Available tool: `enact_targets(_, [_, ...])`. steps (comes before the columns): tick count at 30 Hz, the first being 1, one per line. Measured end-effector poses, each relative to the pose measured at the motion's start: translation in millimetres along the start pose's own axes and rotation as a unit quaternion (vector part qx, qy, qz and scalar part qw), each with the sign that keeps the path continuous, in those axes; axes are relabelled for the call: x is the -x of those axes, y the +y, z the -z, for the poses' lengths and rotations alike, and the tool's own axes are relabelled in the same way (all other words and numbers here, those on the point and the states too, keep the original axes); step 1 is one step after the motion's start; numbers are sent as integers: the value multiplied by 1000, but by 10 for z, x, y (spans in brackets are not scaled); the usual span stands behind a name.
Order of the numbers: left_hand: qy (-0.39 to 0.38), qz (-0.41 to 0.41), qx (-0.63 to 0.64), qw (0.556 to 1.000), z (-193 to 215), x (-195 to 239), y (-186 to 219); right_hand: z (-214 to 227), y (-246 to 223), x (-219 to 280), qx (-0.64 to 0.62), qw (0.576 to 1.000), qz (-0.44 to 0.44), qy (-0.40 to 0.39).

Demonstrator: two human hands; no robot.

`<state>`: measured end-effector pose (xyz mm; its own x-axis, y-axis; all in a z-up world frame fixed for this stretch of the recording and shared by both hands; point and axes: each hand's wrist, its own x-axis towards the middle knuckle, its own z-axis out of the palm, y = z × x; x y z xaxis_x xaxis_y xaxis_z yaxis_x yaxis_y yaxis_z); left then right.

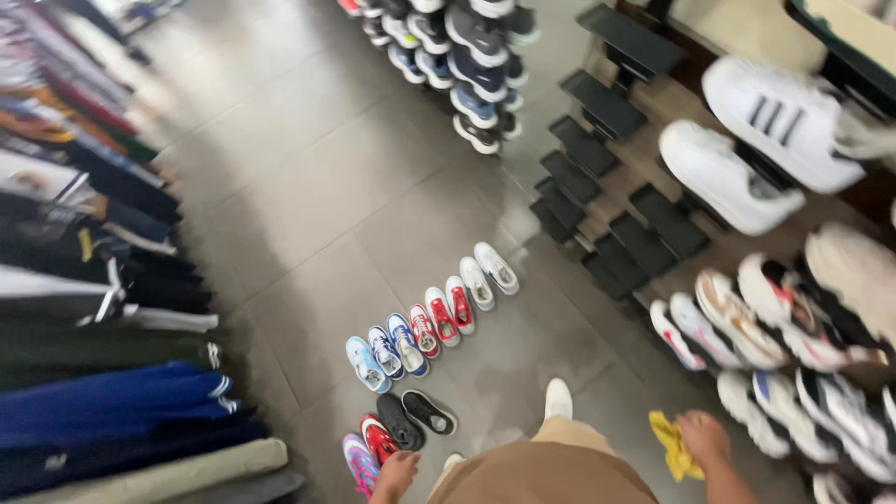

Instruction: The person picks up several different pairs of shoes one at a time and wipes the exterior and soles with a yellow cloth.

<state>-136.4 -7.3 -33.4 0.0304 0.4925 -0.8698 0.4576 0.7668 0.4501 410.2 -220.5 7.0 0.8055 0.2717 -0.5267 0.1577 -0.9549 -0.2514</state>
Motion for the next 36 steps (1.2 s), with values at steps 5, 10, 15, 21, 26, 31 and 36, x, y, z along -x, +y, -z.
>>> enact_targets(5, [11,-48,-180,982,865,-133,-51,-598,-51,821,-81,994,-51,46])
enact_targets(10, [-9,-43,-260,965,1450,-172,-149,-1176,67,1793,-114,990,-78,26])
enact_targets(15, [-1,43,-373,927,1677,-190,-363,-1393,518,2612,-139,974,-168,-66])
enact_targets(21, [-47,-60,-406,911,1366,-159,-661,-1583,1552,3091,-58,964,-223,-132])
enact_targets(26, [-238,-310,-615,685,1034,-217,-577,-1643,1652,3223,-126,958,-240,-95])
enact_targets(31, [-248,-443,-660,554,822,-389,-286,-1648,1387,3439,-202,950,-227,-78])
enact_targets(36, [-128,-139,-495,848,625,-374,192,-1647,1403,3726,-207,945,-239,-86])
